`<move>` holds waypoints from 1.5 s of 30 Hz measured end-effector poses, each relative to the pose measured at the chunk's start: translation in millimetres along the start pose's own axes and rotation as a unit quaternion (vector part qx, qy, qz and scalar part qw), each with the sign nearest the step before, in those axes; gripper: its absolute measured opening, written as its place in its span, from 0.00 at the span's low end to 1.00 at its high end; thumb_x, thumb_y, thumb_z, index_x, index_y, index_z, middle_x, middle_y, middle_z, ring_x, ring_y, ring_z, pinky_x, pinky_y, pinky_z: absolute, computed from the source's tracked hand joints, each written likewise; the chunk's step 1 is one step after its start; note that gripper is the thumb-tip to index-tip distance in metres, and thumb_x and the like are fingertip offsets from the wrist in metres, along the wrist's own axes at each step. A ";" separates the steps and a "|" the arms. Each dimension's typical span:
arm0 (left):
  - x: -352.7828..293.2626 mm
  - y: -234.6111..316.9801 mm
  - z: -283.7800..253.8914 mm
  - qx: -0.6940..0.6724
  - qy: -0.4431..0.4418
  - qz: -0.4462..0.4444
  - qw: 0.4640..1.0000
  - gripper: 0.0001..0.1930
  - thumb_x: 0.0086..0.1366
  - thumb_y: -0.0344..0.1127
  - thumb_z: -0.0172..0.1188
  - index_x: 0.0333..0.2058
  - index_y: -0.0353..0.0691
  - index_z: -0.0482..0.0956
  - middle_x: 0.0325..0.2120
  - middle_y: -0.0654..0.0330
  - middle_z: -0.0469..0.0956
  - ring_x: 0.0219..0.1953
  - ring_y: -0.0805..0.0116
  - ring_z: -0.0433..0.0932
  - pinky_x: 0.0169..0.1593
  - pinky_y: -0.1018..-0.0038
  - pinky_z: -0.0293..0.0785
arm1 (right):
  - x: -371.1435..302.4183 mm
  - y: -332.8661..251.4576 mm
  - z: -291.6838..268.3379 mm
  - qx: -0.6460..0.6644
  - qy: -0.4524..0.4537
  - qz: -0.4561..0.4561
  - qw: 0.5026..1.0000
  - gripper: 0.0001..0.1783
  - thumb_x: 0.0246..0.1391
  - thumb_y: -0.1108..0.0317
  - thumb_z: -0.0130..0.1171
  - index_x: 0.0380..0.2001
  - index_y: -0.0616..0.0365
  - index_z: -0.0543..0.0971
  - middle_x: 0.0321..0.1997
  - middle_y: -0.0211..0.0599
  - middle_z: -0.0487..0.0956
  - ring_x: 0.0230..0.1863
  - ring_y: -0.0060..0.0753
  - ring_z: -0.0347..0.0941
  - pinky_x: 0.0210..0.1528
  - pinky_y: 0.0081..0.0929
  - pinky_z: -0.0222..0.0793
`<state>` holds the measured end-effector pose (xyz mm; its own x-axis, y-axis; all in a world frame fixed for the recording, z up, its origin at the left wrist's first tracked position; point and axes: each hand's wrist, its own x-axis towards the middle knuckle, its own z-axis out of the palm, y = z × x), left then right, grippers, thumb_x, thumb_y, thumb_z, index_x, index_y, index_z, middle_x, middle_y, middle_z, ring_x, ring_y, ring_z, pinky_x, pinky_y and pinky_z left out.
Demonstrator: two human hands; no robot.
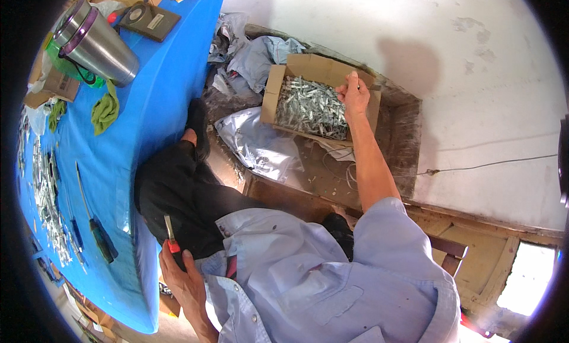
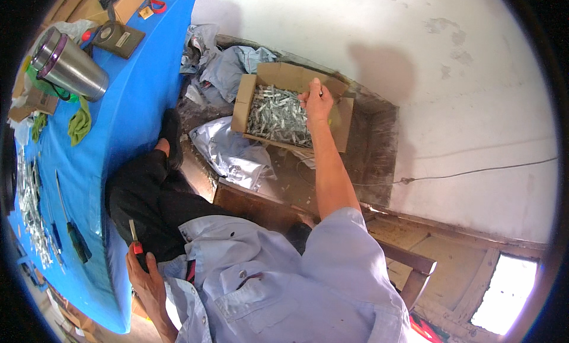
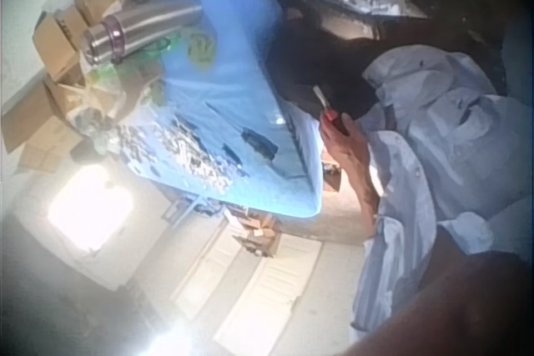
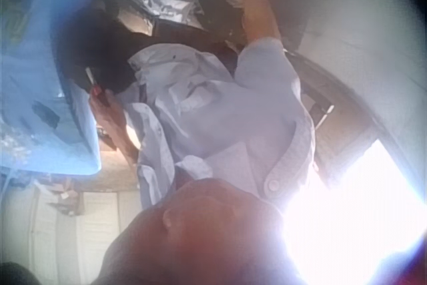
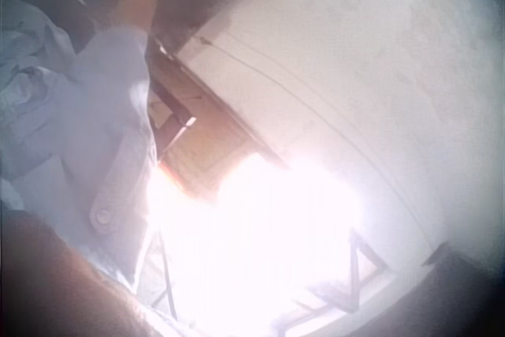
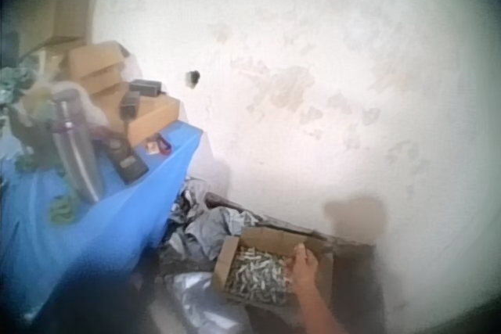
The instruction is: The person assembles small metal components by hand and using a screwdriver and pliers on a blue table, then sorts finished parts into a box on the floor.
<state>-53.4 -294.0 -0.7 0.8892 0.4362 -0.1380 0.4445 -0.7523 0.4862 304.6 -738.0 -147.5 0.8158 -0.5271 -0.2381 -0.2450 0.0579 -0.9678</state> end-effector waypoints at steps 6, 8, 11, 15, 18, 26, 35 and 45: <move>1.7 3.0 -4.0 0.003 -0.016 -0.007 1.000 0.21 0.75 0.33 0.55 0.61 0.28 0.71 0.49 0.41 0.76 0.50 0.41 0.77 0.53 0.54 0.73 | 9.4 7.3 -4.6 -0.272 0.091 -0.224 0.931 0.27 0.65 0.46 0.64 0.50 0.61 0.85 0.44 0.55 0.86 0.43 0.56 0.83 0.50 0.46 0.77; 1.2 5.6 -4.5 -0.004 -0.017 -0.020 1.000 0.21 0.74 0.33 0.56 0.61 0.28 0.72 0.49 0.41 0.76 0.50 0.41 0.77 0.53 0.54 0.73 | 23.1 11.9 -11.1 -0.280 0.125 -0.218 0.926 0.26 0.65 0.47 0.65 0.50 0.61 0.85 0.46 0.55 0.86 0.47 0.55 0.83 0.53 0.46 0.76; 2.6 2.0 -1.0 -0.003 -0.015 -0.011 1.000 0.21 0.74 0.33 0.56 0.60 0.27 0.72 0.49 0.41 0.76 0.50 0.40 0.77 0.54 0.53 0.73 | 33.4 7.4 -9.7 -0.253 0.130 -0.232 0.930 0.25 0.65 0.51 0.64 0.51 0.64 0.84 0.49 0.55 0.86 0.51 0.51 0.82 0.56 0.44 0.75; 4.4 1.1 -3.5 0.005 -0.014 -0.011 1.000 0.21 0.74 0.33 0.56 0.60 0.28 0.72 0.49 0.41 0.76 0.50 0.40 0.77 0.54 0.53 0.73 | 37.7 -0.4 -3.2 -0.215 0.089 -0.219 0.948 0.25 0.66 0.54 0.61 0.54 0.66 0.82 0.49 0.54 0.85 0.51 0.48 0.82 0.58 0.41 0.74; 5.8 3.2 -1.8 -0.005 -0.013 -0.008 1.000 0.20 0.74 0.33 0.56 0.60 0.28 0.72 0.49 0.41 0.76 0.50 0.41 0.77 0.54 0.53 0.73 | 49.0 13.6 -7.7 -0.177 0.067 -0.184 0.965 0.24 0.67 0.56 0.61 0.56 0.66 0.81 0.49 0.50 0.85 0.48 0.45 0.82 0.54 0.39 0.75; 7.9 1.2 -3.4 -0.015 -0.016 -0.016 1.000 0.20 0.73 0.31 0.56 0.60 0.28 0.72 0.47 0.41 0.77 0.48 0.42 0.78 0.53 0.54 0.73 | -16.4 -11.5 18.9 0.023 -0.076 0.038 0.996 0.17 0.71 0.57 0.60 0.53 0.58 0.81 0.41 0.31 0.82 0.44 0.26 0.81 0.35 0.23 0.76; 3.3 -13.9 -15.5 -0.093 0.020 -0.071 0.993 0.17 0.75 0.34 0.57 0.57 0.28 0.74 0.44 0.44 0.79 0.44 0.51 0.78 0.51 0.61 0.74 | -90.7 -38.1 72.5 0.177 -0.286 0.131 0.933 0.21 0.73 0.51 0.55 0.53 0.57 0.81 0.36 0.23 0.76 0.38 0.23 0.73 0.36 0.24 0.68; 2.0 -83.3 -85.8 -0.003 0.265 -0.153 0.952 0.19 0.74 0.37 0.61 0.58 0.30 0.77 0.43 0.50 0.81 0.42 0.60 0.79 0.47 0.66 0.76 | -227.6 -70.3 149.3 0.207 -0.470 0.234 0.825 0.21 0.75 0.53 0.51 0.51 0.61 0.81 0.33 0.26 0.76 0.34 0.24 0.72 0.33 0.22 0.64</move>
<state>-98.0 -188.1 32.6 0.5372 0.8239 0.1806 0.6726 -0.5476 0.4977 214.4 -495.5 -37.5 0.7758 0.5152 -0.3643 -0.6079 0.4554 -0.6505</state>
